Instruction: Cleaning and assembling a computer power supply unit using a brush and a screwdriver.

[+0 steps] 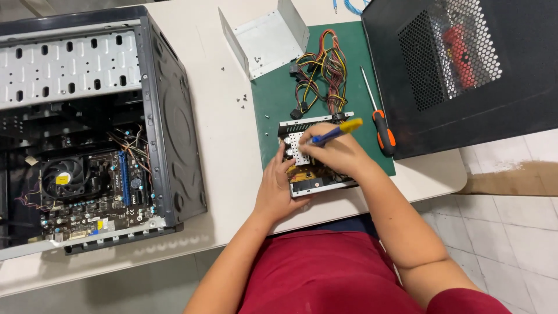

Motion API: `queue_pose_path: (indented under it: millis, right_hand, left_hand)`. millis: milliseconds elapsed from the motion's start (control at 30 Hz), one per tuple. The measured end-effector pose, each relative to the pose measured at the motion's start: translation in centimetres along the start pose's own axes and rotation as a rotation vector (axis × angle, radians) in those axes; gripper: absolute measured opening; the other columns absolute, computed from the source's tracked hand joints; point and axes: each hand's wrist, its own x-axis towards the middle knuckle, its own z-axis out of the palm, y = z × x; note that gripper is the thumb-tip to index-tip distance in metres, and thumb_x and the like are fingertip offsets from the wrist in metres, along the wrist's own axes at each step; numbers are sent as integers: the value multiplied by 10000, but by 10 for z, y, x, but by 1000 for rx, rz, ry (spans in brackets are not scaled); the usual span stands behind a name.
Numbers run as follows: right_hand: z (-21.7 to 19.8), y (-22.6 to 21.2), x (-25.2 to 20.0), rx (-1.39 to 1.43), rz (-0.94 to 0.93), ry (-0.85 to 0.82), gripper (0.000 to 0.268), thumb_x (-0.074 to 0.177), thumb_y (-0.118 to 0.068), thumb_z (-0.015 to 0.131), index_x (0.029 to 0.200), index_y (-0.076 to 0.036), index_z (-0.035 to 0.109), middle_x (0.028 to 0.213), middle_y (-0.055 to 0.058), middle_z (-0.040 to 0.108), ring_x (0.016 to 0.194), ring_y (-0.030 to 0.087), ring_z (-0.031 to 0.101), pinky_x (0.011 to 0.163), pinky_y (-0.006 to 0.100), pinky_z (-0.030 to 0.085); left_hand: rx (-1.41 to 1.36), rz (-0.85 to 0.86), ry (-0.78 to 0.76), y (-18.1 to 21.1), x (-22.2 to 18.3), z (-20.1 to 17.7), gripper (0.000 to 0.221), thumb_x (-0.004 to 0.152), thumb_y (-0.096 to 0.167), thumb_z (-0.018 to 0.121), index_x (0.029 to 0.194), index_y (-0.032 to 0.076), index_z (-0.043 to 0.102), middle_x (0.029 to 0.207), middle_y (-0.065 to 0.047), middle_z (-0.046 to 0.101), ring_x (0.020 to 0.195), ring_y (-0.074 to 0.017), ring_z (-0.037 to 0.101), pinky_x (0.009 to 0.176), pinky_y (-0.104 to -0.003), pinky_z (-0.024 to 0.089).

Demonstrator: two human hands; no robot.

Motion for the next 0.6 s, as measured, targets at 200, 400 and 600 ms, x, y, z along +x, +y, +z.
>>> queue_pose_path:
  millis: [200, 400, 600]
  right_hand:
    - [14, 28, 10, 17, -263, 71, 91, 912, -100, 764, 1001, -88, 754, 1020, 134, 755, 1079, 329, 714, 990, 425, 536]
    - [6, 18, 13, -66, -288, -70, 93, 889, -61, 738, 980, -56, 755, 984, 167, 760, 1013, 368, 727, 950, 446, 551]
    - [22, 46, 27, -218, -448, 23, 94, 909, -71, 735, 1001, -84, 716, 998, 117, 751, 1030, 327, 726, 954, 392, 558]
  left_hand:
    - [28, -3, -10, -1, -1, 2, 955, 723, 765, 702, 1383, 198, 308, 1675, -213, 194, 1430, -392, 426, 1185, -513, 369]
    - [23, -8, -26, 5, 2, -7, 1018, 748, 738, 689, 1461, 151, 262, 1658, -228, 215, 1419, -400, 421, 1199, -511, 351]
    - [55, -18, -54, 2, 1, -5, 1151, 746, 798, 633, 1556, 99, 208, 1654, -241, 219, 1445, -404, 388, 1218, -502, 316]
